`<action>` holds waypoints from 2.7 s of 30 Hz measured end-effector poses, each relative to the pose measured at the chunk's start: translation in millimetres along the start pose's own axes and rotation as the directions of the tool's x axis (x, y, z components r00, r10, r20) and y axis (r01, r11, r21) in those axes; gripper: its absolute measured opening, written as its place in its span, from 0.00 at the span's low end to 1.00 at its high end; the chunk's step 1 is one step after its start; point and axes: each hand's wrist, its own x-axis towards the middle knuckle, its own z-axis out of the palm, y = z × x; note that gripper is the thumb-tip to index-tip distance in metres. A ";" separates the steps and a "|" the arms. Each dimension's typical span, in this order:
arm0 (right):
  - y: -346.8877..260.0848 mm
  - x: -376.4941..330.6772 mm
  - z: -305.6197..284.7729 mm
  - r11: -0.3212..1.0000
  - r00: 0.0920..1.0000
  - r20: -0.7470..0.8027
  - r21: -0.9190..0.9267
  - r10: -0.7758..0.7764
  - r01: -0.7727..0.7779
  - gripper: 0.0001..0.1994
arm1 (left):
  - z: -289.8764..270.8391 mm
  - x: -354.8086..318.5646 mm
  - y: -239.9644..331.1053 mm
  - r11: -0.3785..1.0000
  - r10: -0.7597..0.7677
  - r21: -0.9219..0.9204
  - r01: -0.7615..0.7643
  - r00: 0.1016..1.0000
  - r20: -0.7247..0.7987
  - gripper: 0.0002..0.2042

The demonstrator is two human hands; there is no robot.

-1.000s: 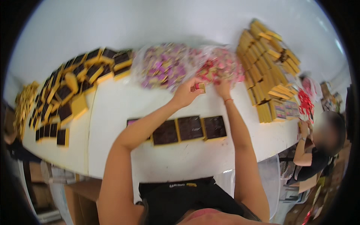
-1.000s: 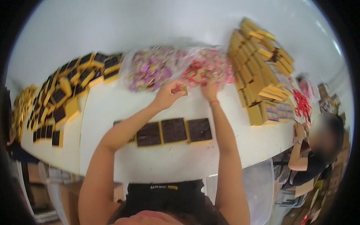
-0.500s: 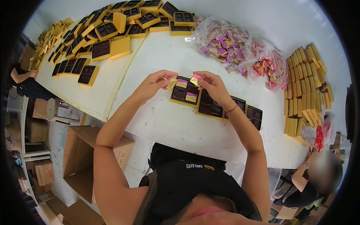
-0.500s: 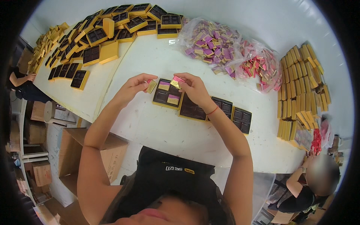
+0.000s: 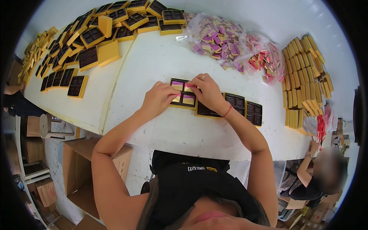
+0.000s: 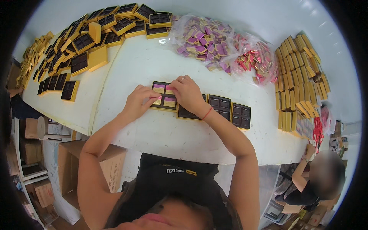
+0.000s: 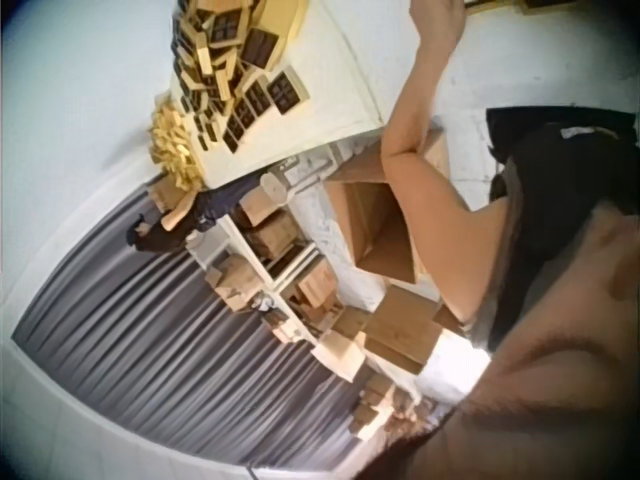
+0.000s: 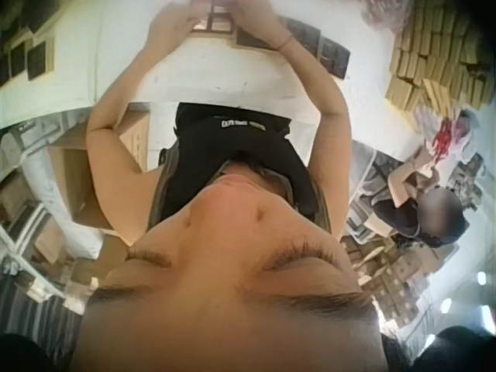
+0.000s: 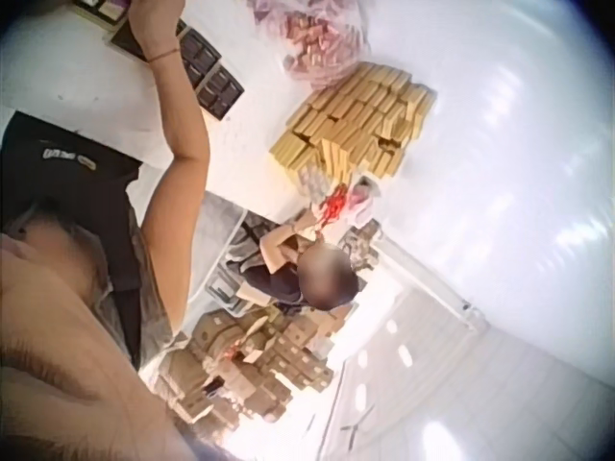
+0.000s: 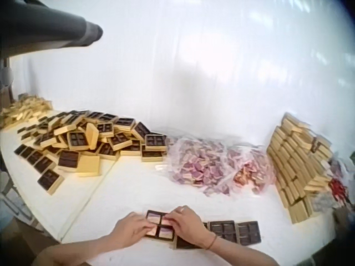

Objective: The person assembles makeup palettes by placing small colored pans into black tray compartments, then covers them with clear plastic lids. The person handles multiple trays and stacks the completed palettes on the table.

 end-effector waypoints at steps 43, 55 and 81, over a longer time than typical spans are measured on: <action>73.0 -89.9 -120.7 0.455 0.845 0.033 0.831 0.533 -0.319 0.17 | 50.2 174.5 65.7 0.597 -0.123 -0.755 0.271 0.961 0.248 0.15; 7.0 -107.4 -53.4 0.455 0.820 -0.021 0.840 0.571 -0.295 0.09 | 58.6 68.4 51.0 0.903 -0.174 -0.327 0.278 0.933 0.314 0.08; 4.4 -120.1 -68.4 0.947 0.982 0.078 -0.260 -0.175 0.189 0.07 | 56.5 44.1 70.3 0.916 0.344 0.103 -0.388 0.890 0.301 0.25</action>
